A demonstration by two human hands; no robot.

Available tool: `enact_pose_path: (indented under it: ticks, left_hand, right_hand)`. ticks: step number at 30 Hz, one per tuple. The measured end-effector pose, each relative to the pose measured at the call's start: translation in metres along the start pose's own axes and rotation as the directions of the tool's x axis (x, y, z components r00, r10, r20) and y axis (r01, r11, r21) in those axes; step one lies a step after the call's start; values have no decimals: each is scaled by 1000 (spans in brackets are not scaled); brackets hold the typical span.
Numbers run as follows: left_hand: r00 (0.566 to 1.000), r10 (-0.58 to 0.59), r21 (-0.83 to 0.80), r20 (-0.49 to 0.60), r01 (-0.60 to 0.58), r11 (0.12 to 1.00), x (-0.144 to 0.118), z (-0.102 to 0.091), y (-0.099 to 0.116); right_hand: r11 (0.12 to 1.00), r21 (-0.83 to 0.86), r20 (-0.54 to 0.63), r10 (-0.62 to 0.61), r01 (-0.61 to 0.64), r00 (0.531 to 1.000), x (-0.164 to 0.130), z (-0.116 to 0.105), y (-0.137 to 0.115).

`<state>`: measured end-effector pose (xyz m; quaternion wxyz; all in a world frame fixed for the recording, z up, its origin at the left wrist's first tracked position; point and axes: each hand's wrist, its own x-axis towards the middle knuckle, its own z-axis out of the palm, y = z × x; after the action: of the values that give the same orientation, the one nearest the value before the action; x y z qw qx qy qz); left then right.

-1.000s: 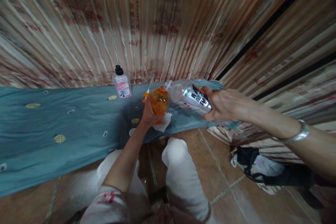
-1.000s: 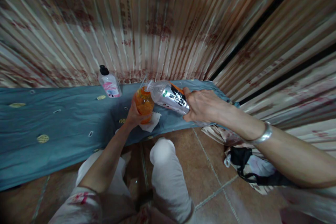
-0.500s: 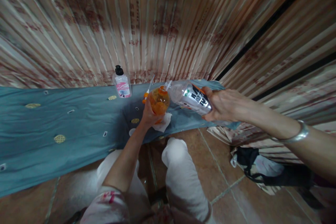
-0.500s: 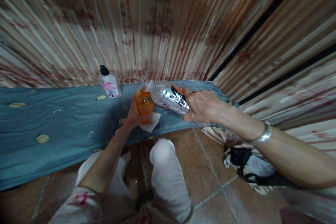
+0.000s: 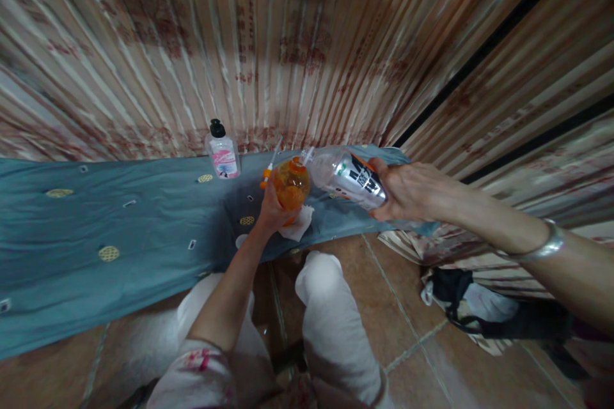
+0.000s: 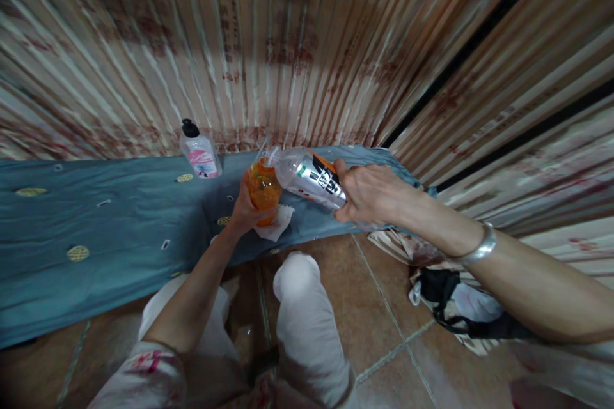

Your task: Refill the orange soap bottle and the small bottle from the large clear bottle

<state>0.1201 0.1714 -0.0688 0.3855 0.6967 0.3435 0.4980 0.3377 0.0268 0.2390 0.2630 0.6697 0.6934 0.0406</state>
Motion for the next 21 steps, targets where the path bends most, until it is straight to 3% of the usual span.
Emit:
enact_pose_path:
  ticks: [21]
  left_hand:
    - [999,44,10,-8,-44,999,1,-1,5]
  right_hand:
    - [1000,-7,36,-2,3,999,-6,-6,-7]
